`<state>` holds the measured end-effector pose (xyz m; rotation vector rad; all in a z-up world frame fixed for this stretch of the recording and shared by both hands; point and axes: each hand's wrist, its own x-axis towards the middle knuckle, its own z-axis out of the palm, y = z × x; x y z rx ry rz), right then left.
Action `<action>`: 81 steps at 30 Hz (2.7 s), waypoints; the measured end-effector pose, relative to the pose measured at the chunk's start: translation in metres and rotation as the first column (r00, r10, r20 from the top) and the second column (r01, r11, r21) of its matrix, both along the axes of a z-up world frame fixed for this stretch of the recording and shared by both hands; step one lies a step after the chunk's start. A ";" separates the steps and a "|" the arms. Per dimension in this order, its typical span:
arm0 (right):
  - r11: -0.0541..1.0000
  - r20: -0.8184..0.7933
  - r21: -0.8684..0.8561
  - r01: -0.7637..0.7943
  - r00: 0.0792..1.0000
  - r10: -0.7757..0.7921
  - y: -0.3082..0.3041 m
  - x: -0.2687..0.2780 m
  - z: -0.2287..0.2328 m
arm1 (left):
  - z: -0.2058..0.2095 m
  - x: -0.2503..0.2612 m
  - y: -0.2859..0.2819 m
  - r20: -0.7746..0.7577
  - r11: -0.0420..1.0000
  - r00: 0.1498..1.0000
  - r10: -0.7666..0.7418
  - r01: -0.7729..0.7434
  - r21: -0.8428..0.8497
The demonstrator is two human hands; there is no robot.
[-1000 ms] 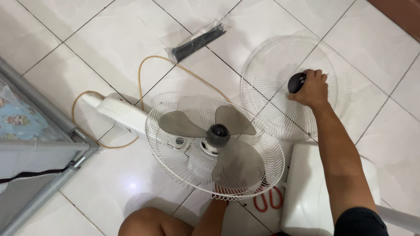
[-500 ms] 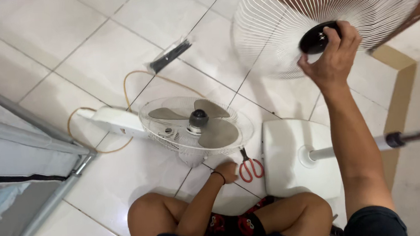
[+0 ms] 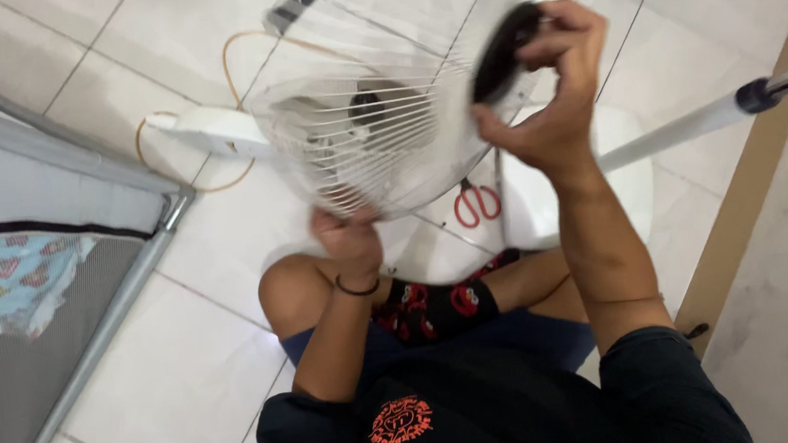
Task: The person sits on the floor and uses scissors to pry and remove the front grille of a white electric fan. They detach the grille, set it aside, and then wipe the fan's central hub with a cloth.
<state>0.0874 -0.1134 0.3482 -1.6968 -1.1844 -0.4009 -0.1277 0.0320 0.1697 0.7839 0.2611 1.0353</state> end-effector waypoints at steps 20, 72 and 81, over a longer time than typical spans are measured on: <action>0.641 -0.647 -0.285 0.713 0.350 -0.678 -0.262 0.010 -0.243 | 0.018 -0.145 0.071 0.051 0.994 0.998 -0.022 0.016 0.111; 0.593 -0.151 -0.770 0.238 0.834 -0.531 -0.131 0.080 -0.401 | 0.042 -0.128 0.021 0.113 1.000 0.993 0.020 -0.018 -0.022; 0.442 -0.176 -0.876 0.193 0.725 -0.665 -0.139 0.048 -0.383 | 0.030 -0.144 0.029 0.126 0.998 0.992 0.032 -0.025 -0.053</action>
